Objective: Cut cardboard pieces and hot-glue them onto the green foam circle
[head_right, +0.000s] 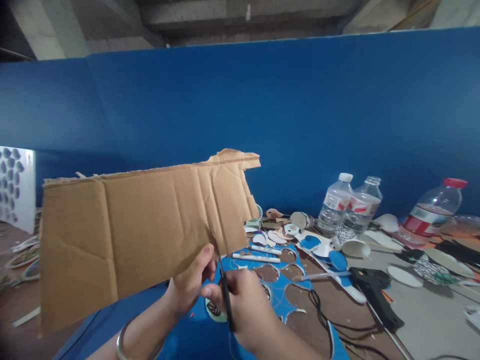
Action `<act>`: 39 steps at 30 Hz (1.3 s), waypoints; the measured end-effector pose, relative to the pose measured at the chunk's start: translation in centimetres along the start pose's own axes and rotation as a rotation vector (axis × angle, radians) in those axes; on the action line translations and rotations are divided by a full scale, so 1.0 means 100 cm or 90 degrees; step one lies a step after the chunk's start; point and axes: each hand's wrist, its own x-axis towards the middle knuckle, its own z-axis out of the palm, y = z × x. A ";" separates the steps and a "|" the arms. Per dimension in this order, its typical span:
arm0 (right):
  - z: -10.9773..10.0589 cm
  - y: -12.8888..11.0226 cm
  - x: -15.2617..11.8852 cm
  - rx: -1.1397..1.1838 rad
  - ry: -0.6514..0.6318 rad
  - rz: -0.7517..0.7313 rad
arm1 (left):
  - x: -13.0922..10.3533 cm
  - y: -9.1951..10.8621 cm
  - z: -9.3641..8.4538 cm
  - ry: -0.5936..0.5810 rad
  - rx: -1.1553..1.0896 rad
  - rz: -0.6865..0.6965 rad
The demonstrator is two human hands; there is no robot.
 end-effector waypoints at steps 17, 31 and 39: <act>-0.002 0.001 0.003 0.004 0.019 -0.023 | -0.006 -0.001 0.000 -0.037 0.016 0.020; -0.042 -0.049 -0.016 -0.142 -0.141 -0.002 | 0.034 0.029 -0.084 -0.001 0.004 0.103; -0.048 -0.051 -0.017 -0.123 -0.207 0.040 | 0.026 0.031 -0.099 -0.242 0.025 -0.013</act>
